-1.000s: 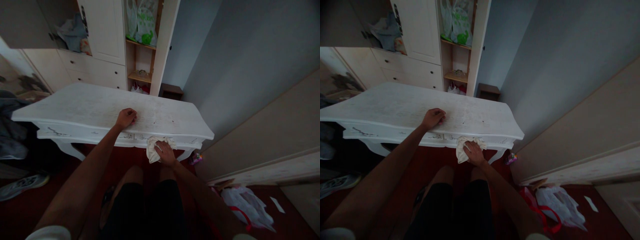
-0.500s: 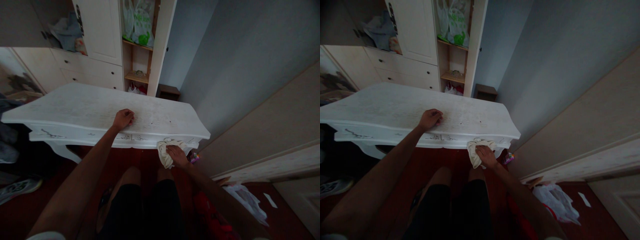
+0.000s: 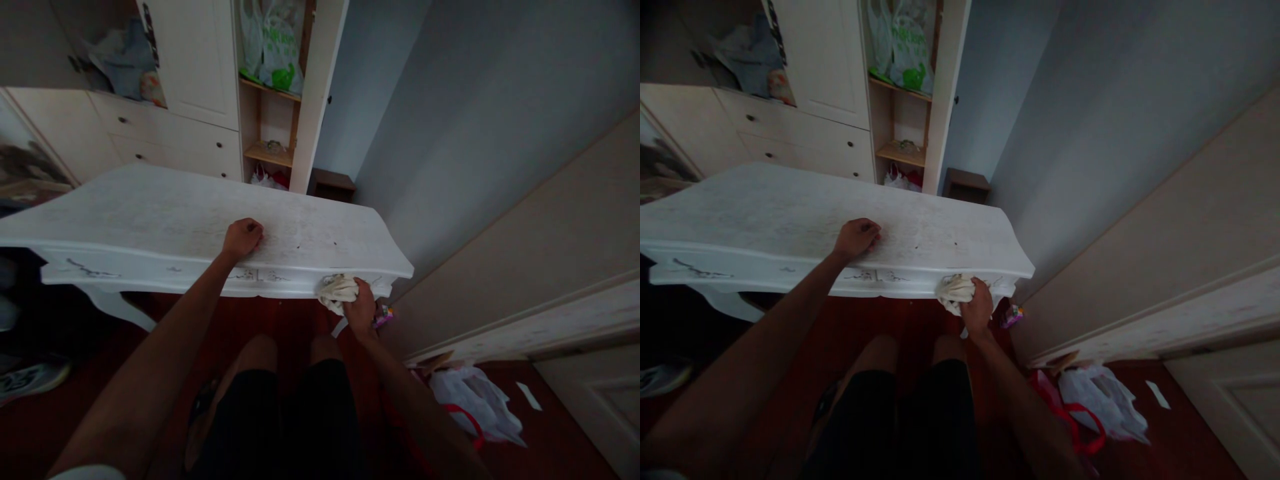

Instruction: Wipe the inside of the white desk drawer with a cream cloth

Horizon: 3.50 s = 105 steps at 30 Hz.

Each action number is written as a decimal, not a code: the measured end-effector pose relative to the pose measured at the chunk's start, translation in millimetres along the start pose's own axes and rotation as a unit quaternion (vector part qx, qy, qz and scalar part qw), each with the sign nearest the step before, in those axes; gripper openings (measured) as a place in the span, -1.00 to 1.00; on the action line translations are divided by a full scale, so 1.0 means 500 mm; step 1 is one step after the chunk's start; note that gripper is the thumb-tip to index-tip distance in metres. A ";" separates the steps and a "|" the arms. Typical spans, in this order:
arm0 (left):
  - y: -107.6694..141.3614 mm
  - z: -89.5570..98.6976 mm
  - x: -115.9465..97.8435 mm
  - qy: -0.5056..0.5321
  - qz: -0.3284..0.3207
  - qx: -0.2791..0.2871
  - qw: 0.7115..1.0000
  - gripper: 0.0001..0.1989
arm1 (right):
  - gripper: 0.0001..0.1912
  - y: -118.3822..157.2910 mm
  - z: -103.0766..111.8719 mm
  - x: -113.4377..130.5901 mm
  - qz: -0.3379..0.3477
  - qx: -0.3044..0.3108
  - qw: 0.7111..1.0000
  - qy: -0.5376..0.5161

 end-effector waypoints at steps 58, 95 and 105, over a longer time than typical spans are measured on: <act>0.018 0.013 -0.026 0.042 0.046 -0.001 0.998 -0.86 | -0.53 -0.029 0.105 -0.147 0.139 0.008 0.988 0.065; 0.017 0.009 -0.015 0.058 -0.006 -0.015 0.998 -0.82 | -0.41 0.042 -0.204 0.386 0.120 0.329 0.936 -0.023; 0.017 0.009 -0.015 0.069 0.000 -0.016 0.997 -0.84 | -0.42 0.055 -0.174 0.292 0.081 0.336 0.938 -0.035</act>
Point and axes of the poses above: each hand's wrist, its own y-axis away from the middle knuckle, its own z-axis out of the back of the hand, x = y × z, the point moved 5 cm from there along -y, towards the middle knuckle, and after that the axes turned 1 degree about -y, right-handed, at the moved point
